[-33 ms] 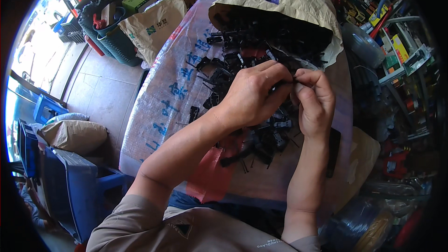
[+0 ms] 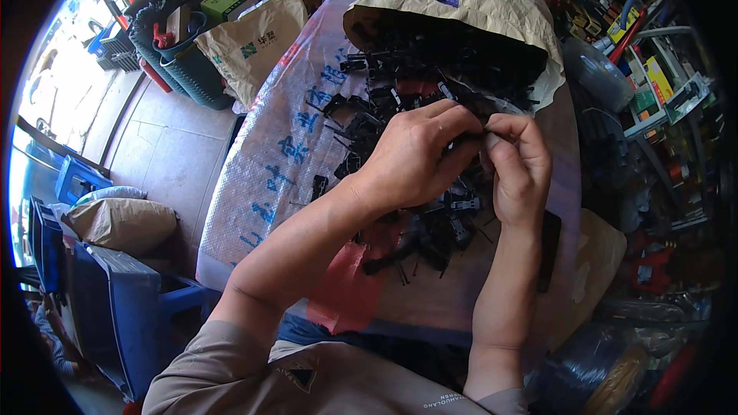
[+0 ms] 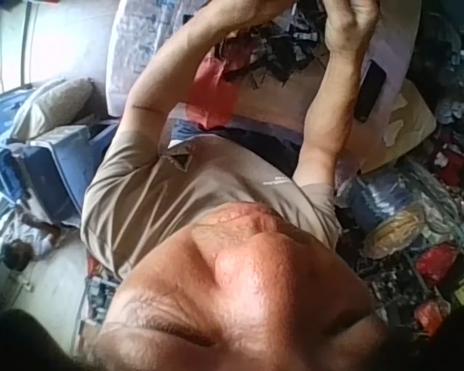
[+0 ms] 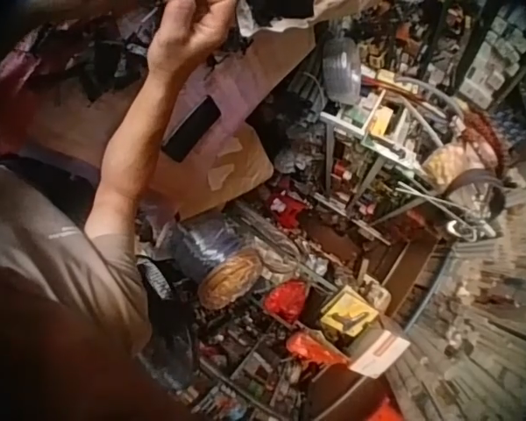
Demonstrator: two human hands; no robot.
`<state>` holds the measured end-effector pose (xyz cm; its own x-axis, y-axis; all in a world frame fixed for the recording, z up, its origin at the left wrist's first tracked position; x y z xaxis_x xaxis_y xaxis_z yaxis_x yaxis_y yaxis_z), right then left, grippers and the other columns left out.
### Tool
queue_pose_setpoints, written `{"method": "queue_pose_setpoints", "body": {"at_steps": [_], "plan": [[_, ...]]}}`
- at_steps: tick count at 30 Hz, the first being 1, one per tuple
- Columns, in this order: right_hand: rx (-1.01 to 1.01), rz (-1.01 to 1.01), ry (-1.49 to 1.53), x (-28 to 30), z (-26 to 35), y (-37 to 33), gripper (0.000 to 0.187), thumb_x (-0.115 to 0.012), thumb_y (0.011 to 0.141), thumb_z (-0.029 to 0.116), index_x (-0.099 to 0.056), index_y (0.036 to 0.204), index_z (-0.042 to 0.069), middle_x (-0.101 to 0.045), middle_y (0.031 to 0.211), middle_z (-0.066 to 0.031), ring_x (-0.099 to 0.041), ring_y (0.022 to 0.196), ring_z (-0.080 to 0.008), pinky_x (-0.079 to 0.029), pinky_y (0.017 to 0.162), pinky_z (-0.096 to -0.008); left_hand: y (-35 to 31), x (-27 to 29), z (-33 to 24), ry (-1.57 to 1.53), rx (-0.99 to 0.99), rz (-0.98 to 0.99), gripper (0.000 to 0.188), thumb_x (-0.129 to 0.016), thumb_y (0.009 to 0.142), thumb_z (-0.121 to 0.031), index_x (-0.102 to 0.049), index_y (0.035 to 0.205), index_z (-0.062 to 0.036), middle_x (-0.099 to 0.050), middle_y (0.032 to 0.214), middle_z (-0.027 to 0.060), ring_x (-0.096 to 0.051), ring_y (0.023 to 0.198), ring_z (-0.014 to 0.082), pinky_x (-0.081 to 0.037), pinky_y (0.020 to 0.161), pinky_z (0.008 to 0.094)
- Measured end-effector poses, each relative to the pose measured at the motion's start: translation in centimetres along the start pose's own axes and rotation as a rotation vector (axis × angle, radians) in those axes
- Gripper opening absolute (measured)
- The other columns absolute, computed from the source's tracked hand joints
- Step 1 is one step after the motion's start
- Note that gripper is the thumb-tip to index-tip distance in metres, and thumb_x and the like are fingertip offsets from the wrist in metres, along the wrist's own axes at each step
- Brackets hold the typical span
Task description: Sorting and inspecting small black plastic components from a large bag on a work table.
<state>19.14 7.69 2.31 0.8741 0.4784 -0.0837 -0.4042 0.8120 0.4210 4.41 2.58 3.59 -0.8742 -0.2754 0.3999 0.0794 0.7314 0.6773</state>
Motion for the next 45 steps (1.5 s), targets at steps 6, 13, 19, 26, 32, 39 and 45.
{"method": "queue_pose_setpoints", "body": {"at_steps": [6,13,19,26,32,39,45], "plan": [[-0.117,0.043,-0.053,-1.2,1.1,-0.1,0.024,-0.072,0.086,0.008,-0.062,0.106,0.001,-0.060,0.086,0.0022,-0.054,0.078,-0.0038,-0.044,0.072,-0.0182,-0.6,0.1,2.9,-0.841,0.670,-0.107,0.032,-0.055,0.093,-0.007,-0.055,0.124,0.0001,-0.067,0.094,0.0093,-0.057,0.069,0.0076,-0.042,0.057,0.0190],[-0.114,0.022,-0.194,0.0,1.1,-0.3,0.013,-0.073,0.085,0.009,-0.064,0.090,0.002,-0.060,0.076,0.0039,-0.051,0.068,-0.0023,-0.041,0.062,-0.0166,-0.6,0.1,2.6,-0.923,0.695,0.071,0.034,-0.057,0.094,-0.010,-0.056,0.126,-0.0006,-0.066,0.093,0.0063,-0.057,0.070,0.0081,-0.045,0.058,0.0203],[-0.166,0.082,-0.250,0.0,1.2,-0.3,0.011,-0.072,0.086,0.008,-0.063,0.084,0.002,-0.058,0.068,0.0037,-0.048,0.060,-0.0021,-0.039,0.055,-0.0176,-0.6,-0.1,1.3,-0.523,0.407,0.287,0.034,-0.062,0.092,-0.011,-0.056,0.123,0.0011,-0.065,0.099,0.0034,-0.056,0.079,0.0066,-0.049,0.069,0.0232],[-0.231,0.169,-0.208,-0.3,1.1,-0.5,0.008,-0.064,0.090,0.008,-0.061,0.086,0.001,-0.059,0.068,0.0021,-0.050,0.058,-0.0023,-0.039,0.052,-0.0181,-0.3,0.0,1.2,-0.337,0.378,0.334,0.036,-0.063,0.087,-0.012,-0.057,0.119,0.0023,-0.068,0.099,0.0095,-0.061,0.086,0.0110,-0.051,0.075,0.0265],[-0.305,0.110,-0.152,-1.9,-0.2,-0.5,0.005,-0.061,0.089,0.005,-0.061,0.086,0.001,-0.059,0.069,0.0014,-0.050,0.058,-0.0024,-0.040,0.053,-0.0181,-0.6,0.8,3.0,-0.429,0.500,0.240,0.035,-0.064,0.081,-0.012,-0.059,0.113,0.0015,-0.066,0.088,0.0065,-0.063,0.076,0.0113,-0.051,0.071,0.0259],[-0.191,0.701,-1.264,-6.9,-5.1,-3.7,0.034,-0.075,0.073,0.030,-0.065,0.097,0.008,-0.065,0.090,-0.0155,-0.066,0.084,-0.0336,-0.052,0.075,-0.0427,-1.2,4.3,8.8,-1.329,0.674,-0.168,0.031,-0.054,0.094,-0.021,-0.057,0.118,-0.0012,-0.065,0.088,0.0116,-0.065,0.070,0.0201,-0.051,0.052,0.0264],[-0.235,0.593,-1.237,-6.1,-4.8,-3.1,0.020,-0.069,0.079,0.023,-0.065,0.092,0.008,-0.066,0.093,-0.0160,-0.066,0.084,-0.0343,-0.053,0.073,-0.0432,-1.7,4.2,10.0,-1.427,0.811,-0.408,0.019,-0.059,0.090,-0.009,-0.060,0.105,0.0028,-0.063,0.100,0.0164,-0.064,0.096,0.0288,-0.056,0.088,0.0426]]}}
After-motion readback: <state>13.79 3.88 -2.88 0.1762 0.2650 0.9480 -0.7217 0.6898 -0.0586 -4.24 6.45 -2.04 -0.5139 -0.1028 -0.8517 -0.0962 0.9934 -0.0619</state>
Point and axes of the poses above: each hand's wrist, its own y-axis towards the middle knuckle, its own x-axis out of the back of the hand, z = x × y, the point moved 5 cm from there along y, towards the middle knuckle
